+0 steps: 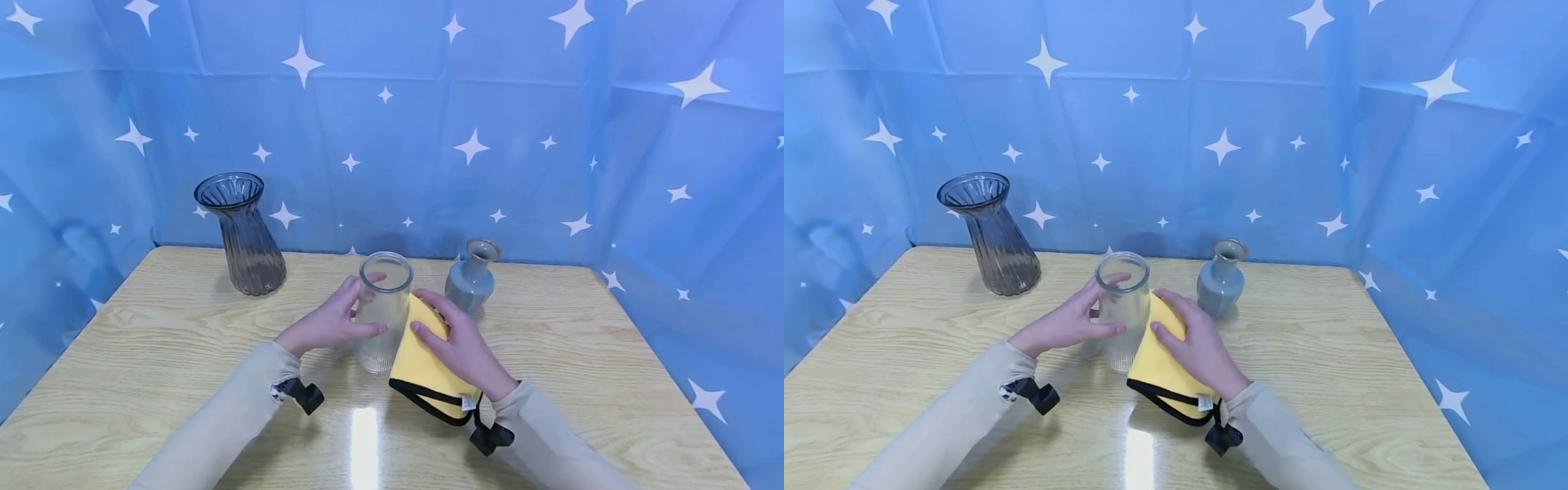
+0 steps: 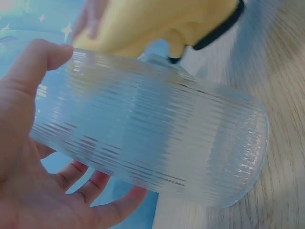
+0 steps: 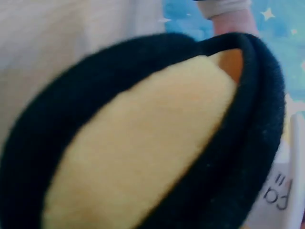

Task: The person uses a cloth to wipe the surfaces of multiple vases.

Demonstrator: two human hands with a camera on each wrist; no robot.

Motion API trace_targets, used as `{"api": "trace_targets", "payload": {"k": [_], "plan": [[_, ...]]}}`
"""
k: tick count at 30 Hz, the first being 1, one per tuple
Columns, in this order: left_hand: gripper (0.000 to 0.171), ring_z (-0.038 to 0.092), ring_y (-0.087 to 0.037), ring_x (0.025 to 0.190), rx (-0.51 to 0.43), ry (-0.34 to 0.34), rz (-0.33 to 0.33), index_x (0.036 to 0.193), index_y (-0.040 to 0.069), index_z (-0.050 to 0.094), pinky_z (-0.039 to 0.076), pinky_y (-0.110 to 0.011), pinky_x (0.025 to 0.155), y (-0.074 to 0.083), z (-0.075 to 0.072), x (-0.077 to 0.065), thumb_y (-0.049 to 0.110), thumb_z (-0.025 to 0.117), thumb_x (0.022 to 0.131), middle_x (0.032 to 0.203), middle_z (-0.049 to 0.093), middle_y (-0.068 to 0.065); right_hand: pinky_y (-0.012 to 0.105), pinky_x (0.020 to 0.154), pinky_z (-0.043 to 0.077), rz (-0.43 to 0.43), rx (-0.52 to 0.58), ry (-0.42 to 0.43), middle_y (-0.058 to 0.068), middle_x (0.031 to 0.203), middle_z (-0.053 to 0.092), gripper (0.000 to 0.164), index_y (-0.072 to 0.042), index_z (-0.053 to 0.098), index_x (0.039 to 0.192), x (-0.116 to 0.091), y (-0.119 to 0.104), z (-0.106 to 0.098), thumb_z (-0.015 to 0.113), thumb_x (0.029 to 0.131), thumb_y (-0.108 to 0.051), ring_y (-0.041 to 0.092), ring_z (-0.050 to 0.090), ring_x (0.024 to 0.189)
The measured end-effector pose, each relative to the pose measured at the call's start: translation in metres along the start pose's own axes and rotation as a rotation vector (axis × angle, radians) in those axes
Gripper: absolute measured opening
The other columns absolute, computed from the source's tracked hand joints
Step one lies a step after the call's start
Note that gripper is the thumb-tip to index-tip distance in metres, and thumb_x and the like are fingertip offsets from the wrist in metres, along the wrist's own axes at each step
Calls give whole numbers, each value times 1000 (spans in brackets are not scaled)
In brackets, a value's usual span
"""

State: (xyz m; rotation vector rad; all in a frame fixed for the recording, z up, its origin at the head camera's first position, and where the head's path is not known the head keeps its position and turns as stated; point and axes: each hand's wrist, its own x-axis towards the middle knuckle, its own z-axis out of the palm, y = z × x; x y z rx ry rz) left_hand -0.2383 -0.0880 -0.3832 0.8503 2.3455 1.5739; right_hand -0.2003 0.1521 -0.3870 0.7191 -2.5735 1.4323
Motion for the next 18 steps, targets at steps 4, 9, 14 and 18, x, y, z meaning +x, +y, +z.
{"api": "trace_targets", "payload": {"k": [4,9,14,18], "plan": [[40,44,-28,122,40,41,21,109,10,49,46,-53,90,1,0,1,12,77,80,143,40,-11,48,103,39,37,-96,-56,16,138,51,48,-1,49,138,-4,10,7,65,93,-13,31,47,126],[67,54,-26,105,54,62,14,133,8,43,53,-40,82,4,0,1,12,79,77,117,51,-12,48,100,41,142,-144,-170,15,131,56,45,0,51,135,-6,21,14,62,94,-15,30,53,118],[54,53,-26,105,20,61,10,121,7,48,54,-37,79,4,1,0,10,78,77,116,50,-11,47,93,45,185,-211,-262,14,122,61,42,1,52,132,-5,24,20,59,95,-17,30,58,107],[54,54,-27,105,9,64,12,122,6,49,54,-37,80,2,1,1,9,78,77,115,50,-11,48,96,44,229,-259,-303,16,119,62,42,4,53,130,-1,22,23,60,94,-16,33,58,110]]}}
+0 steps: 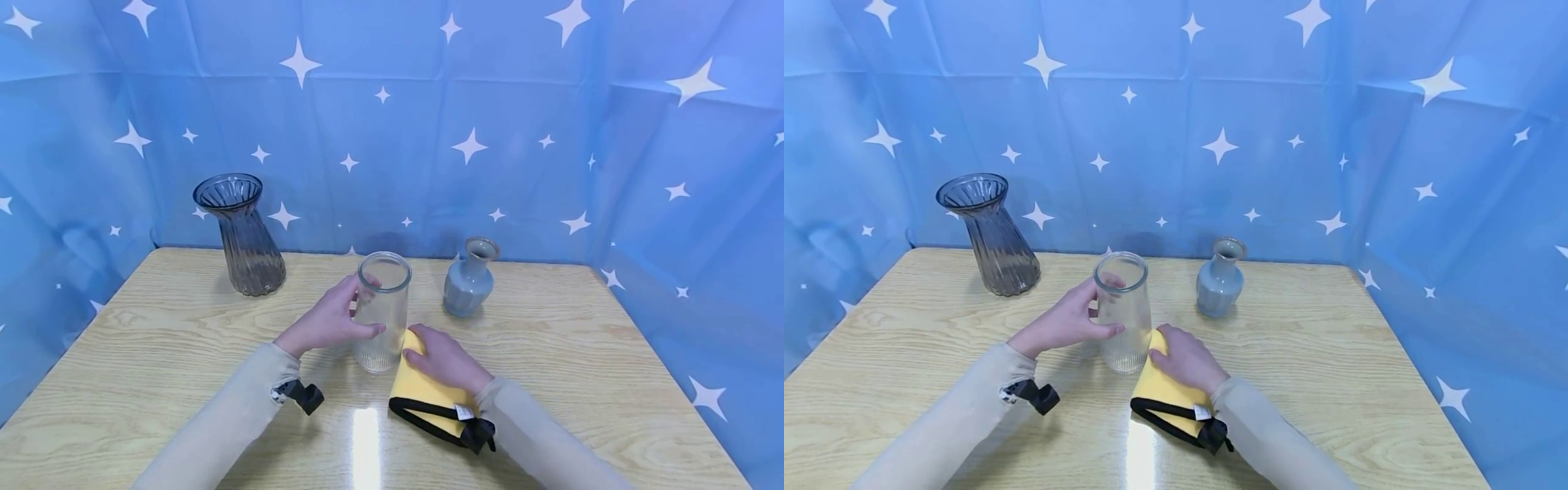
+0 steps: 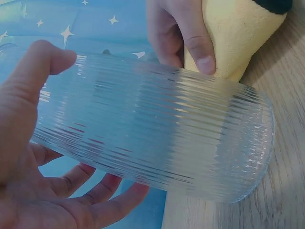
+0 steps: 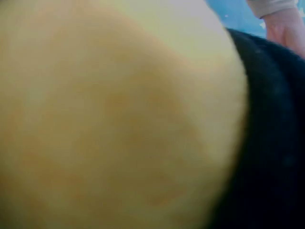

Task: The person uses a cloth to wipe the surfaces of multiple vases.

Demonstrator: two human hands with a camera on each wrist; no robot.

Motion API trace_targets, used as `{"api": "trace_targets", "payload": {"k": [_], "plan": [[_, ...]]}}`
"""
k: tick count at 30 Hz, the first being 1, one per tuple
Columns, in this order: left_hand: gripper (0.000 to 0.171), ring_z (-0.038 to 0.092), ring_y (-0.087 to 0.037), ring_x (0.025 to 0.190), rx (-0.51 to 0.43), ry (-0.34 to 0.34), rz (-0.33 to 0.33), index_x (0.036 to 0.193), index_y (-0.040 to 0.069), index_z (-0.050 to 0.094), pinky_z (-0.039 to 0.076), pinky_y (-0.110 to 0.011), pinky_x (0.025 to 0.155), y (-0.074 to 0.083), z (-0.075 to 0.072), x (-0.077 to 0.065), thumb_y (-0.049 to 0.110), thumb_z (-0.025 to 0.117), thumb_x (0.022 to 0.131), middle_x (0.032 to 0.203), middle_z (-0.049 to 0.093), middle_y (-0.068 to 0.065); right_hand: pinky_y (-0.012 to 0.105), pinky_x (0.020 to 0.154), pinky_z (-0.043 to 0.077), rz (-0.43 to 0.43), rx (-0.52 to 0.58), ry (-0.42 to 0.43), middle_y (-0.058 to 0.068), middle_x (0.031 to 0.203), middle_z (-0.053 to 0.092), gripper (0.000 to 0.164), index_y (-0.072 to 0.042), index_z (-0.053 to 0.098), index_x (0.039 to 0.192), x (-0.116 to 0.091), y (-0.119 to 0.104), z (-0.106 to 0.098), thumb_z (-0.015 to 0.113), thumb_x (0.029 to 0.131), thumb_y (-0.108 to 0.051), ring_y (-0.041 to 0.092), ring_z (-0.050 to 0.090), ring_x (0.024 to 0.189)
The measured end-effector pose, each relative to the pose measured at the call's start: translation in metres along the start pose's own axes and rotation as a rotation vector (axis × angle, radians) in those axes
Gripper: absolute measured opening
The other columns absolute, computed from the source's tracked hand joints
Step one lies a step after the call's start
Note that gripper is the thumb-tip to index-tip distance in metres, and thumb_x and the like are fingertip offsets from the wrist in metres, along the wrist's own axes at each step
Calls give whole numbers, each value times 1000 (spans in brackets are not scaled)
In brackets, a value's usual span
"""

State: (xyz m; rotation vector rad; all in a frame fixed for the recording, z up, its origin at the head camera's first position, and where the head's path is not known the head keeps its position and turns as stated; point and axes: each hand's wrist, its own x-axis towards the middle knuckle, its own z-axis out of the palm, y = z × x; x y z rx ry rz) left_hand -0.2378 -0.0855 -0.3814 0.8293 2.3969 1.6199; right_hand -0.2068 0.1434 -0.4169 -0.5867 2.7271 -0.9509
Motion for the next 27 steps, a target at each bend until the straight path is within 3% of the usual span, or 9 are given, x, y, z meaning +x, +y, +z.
{"api": "trace_targets", "payload": {"k": [6,12,17,20,27], "plan": [[47,55,-29,110,28,18,-3,116,7,54,53,-39,84,0,-2,0,9,79,76,123,52,-10,47,90,46,89,-79,-49,14,110,61,42,3,56,127,5,-5,-3,63,92,-19,29,56,101],[36,55,-29,113,1,16,3,103,8,55,54,-36,84,0,-2,0,7,79,76,129,52,-9,40,86,46,115,99,-37,7,108,64,35,-1,62,121,7,1,-11,65,91,-20,17,56,89],[32,53,-29,117,-12,9,8,97,9,54,52,-40,87,-1,-3,0,7,78,76,133,52,-9,37,82,48,71,215,53,9,109,63,40,-1,59,128,4,-6,-24,65,92,-18,15,59,83],[34,52,-29,119,-15,8,9,104,9,57,50,-45,91,-1,-3,1,7,77,76,131,52,-8,34,77,50,32,245,128,10,110,62,44,-2,55,133,1,-17,-32,65,92,-17,15,60,77],[52,53,-26,114,6,-5,2,125,11,55,48,-49,92,-2,-3,0,9,77,78,122,55,-7,32,73,54,-56,339,236,14,118,60,45,-4,53,136,-5,-34,-44,64,93,-14,17,63,84]]}}
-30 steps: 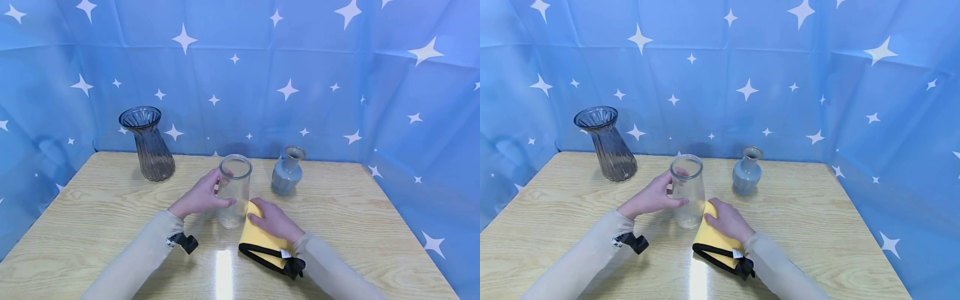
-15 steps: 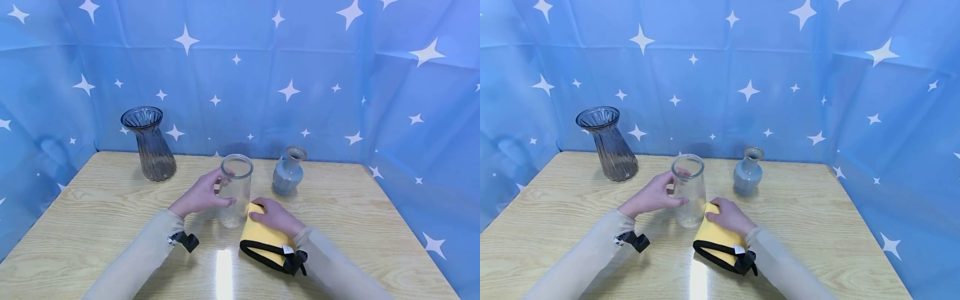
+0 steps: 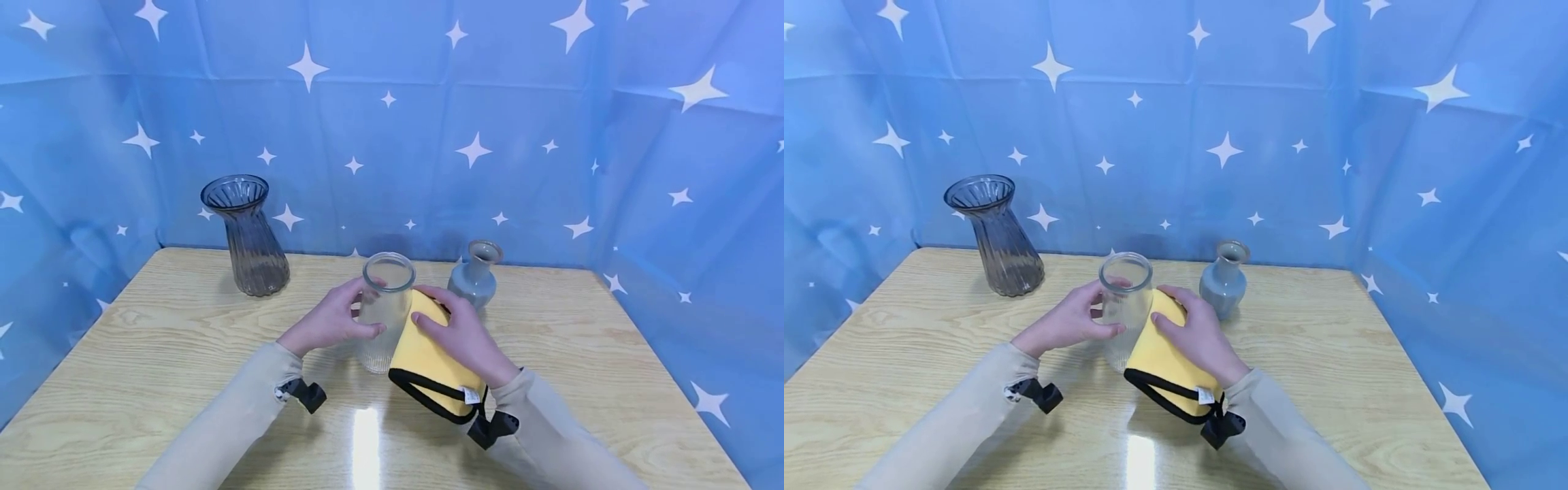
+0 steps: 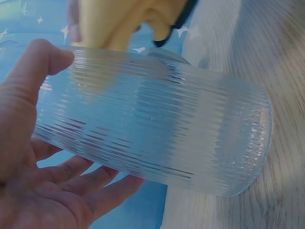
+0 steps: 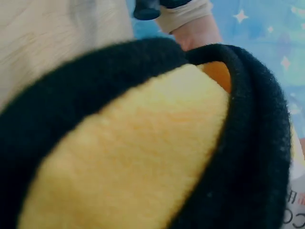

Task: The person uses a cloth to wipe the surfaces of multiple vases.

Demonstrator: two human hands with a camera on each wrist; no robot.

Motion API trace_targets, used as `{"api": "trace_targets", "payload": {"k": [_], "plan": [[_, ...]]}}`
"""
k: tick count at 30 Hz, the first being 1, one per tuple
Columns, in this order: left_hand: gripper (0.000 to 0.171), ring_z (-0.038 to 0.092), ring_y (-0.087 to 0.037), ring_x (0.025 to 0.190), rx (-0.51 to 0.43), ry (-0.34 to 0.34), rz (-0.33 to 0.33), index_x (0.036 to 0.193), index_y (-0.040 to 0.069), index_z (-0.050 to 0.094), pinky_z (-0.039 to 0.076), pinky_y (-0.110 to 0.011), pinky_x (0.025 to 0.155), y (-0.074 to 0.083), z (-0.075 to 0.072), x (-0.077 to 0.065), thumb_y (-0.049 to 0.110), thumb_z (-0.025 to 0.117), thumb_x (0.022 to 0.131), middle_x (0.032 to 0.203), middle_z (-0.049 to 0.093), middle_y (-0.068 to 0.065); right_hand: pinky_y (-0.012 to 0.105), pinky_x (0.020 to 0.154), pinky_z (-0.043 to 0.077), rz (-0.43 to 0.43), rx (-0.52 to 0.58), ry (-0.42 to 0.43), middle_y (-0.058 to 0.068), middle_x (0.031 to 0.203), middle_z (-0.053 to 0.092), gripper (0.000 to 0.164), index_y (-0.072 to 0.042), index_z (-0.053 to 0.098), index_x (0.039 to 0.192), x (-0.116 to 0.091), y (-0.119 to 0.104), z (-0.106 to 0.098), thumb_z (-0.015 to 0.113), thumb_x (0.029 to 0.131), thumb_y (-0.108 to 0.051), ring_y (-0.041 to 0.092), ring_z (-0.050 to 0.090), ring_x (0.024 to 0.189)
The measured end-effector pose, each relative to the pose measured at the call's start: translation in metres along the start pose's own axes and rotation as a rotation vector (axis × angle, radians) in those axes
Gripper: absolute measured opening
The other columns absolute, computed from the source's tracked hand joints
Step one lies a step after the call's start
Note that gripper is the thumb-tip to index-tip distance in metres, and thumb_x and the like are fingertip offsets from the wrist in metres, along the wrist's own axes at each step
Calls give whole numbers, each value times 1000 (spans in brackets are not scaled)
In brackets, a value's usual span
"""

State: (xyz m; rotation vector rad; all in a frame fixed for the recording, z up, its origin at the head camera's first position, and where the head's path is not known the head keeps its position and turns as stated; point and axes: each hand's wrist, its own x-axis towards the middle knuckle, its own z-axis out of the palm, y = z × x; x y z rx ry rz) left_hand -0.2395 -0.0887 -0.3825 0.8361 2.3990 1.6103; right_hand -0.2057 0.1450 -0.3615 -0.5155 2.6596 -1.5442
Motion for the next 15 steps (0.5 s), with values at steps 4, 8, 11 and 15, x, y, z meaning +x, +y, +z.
{"api": "trace_targets", "payload": {"k": [4,8,11,15], "plan": [[57,53,-28,113,18,-7,-8,130,13,52,47,-51,92,0,1,0,11,76,79,119,56,-9,31,72,55,-11,48,48,13,119,58,47,-10,53,138,0,-11,-4,65,93,-16,19,63,86],[58,51,-35,117,-5,-25,-11,132,12,51,46,-53,94,0,1,1,9,75,79,122,55,-14,33,72,56,-48,121,77,10,121,57,47,-17,53,138,0,-21,-6,66,93,-16,22,63,89],[58,51,-36,118,-17,-38,-10,133,12,49,45,-54,95,0,1,1,8,74,80,123,55,-13,33,73,56,-95,161,103,7,124,55,46,-19,54,137,0,-24,-6,66,93,-15,22,62,94],[59,52,-30,116,-24,-40,-9,133,12,49,44,-56,96,0,1,0,8,73,80,121,55,-6,31,75,55,-167,148,134,5,129,53,47,-18,53,139,-1,-19,-2,65,94,-14,21,58,97]]}}
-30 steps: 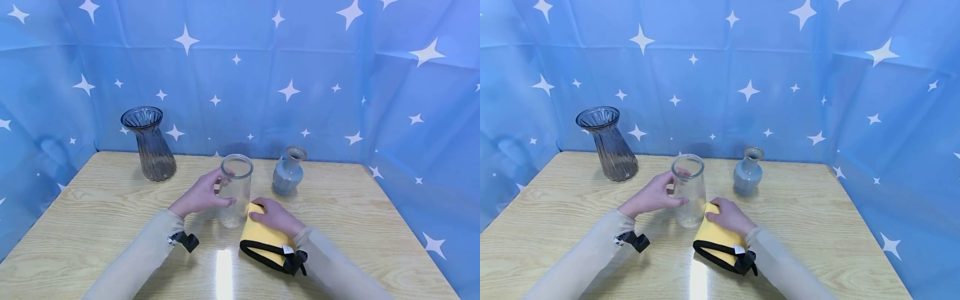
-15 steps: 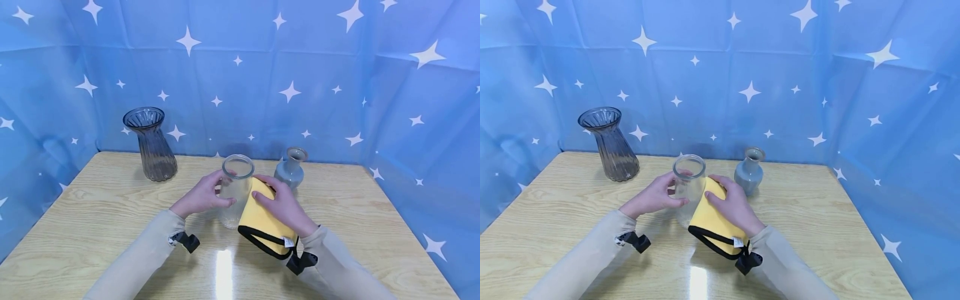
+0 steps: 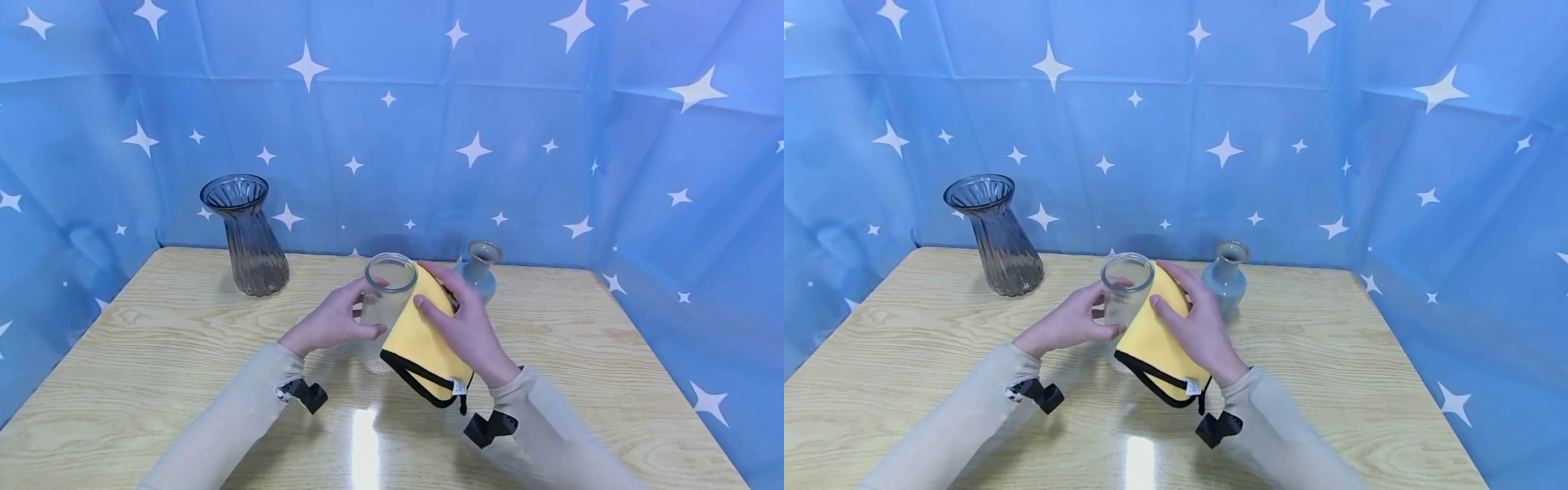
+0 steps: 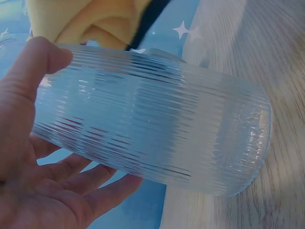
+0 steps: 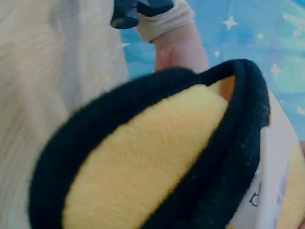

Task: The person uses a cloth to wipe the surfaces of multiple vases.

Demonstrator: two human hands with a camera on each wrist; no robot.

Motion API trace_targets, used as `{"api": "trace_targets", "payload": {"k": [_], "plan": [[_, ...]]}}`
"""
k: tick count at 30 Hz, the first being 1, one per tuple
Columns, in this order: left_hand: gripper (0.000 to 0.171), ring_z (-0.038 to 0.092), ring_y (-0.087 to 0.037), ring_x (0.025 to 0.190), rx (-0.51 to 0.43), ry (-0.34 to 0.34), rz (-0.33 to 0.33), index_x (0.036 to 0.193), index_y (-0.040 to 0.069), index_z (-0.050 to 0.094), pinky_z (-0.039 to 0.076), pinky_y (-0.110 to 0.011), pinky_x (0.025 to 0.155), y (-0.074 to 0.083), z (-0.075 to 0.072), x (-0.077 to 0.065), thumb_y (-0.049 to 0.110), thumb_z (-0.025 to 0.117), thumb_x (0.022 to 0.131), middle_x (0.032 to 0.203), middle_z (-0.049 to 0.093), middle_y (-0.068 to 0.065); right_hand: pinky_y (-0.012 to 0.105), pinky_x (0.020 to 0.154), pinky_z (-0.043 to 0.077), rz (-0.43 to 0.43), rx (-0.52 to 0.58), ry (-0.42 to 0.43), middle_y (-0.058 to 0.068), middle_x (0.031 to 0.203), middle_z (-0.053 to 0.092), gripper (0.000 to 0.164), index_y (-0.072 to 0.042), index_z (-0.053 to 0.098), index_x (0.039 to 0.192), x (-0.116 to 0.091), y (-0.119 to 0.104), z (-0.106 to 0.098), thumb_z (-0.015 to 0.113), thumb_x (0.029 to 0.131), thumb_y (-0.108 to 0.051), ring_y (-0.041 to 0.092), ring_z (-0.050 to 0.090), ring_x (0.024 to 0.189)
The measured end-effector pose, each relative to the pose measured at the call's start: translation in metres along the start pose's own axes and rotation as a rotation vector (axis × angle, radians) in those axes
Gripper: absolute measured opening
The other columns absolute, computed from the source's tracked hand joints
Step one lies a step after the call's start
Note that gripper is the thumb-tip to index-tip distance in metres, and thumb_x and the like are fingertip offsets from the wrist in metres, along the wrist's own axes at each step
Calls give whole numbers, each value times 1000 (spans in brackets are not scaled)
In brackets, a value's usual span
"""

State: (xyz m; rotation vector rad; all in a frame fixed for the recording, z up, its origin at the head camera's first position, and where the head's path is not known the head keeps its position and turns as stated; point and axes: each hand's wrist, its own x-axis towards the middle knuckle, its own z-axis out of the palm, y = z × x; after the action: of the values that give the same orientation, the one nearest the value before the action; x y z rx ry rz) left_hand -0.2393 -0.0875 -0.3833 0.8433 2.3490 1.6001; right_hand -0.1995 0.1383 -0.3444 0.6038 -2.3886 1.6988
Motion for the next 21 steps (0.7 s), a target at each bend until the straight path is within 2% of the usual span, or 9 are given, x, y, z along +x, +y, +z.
{"api": "trace_targets", "payload": {"k": [3,6,10,15,17,21], "plan": [[58,53,-26,114,1,0,2,133,12,49,44,-56,95,0,1,0,8,73,80,120,56,-5,30,78,54,-44,-8,0,4,134,49,49,-19,50,142,-4,6,3,63,95,-12,21,54,103],[58,53,-26,113,3,1,4,132,12,50,45,-55,95,0,1,0,8,73,80,119,56,-5,31,77,53,-52,-13,-2,4,135,47,53,-23,46,144,-8,12,6,63,95,-13,21,52,104],[55,52,-30,116,3,5,4,130,11,51,45,-55,95,0,2,0,7,73,80,122,55,-8,31,72,55,-18,-30,-4,9,128,50,54,-20,44,146,-13,20,9,62,96,-15,22,55,94],[54,51,-31,117,14,11,7,129,10,52,46,-53,94,1,3,0,8,74,80,125,54,-12,31,72,55,44,-95,-49,13,131,54,56,-15,40,148,-23,35,12,60,97,-15,19,61,89],[55,52,-29,116,17,16,9,130,10,52,47,-51,93,1,3,-1,7,73,79,124,55,-10,33,76,53,83,-148,-80,12,136,53,57,-15,37,149,-26,41,13,59,97,-16,19,62,94],[54,53,-27,117,18,23,8,129,10,52,47,-50,94,1,3,-1,7,73,79,126,55,-7,44,93,47,170,-254,-144,11,144,46,58,-14,34,151,-29,50,16,58,98,-21,27,55,117]]}}
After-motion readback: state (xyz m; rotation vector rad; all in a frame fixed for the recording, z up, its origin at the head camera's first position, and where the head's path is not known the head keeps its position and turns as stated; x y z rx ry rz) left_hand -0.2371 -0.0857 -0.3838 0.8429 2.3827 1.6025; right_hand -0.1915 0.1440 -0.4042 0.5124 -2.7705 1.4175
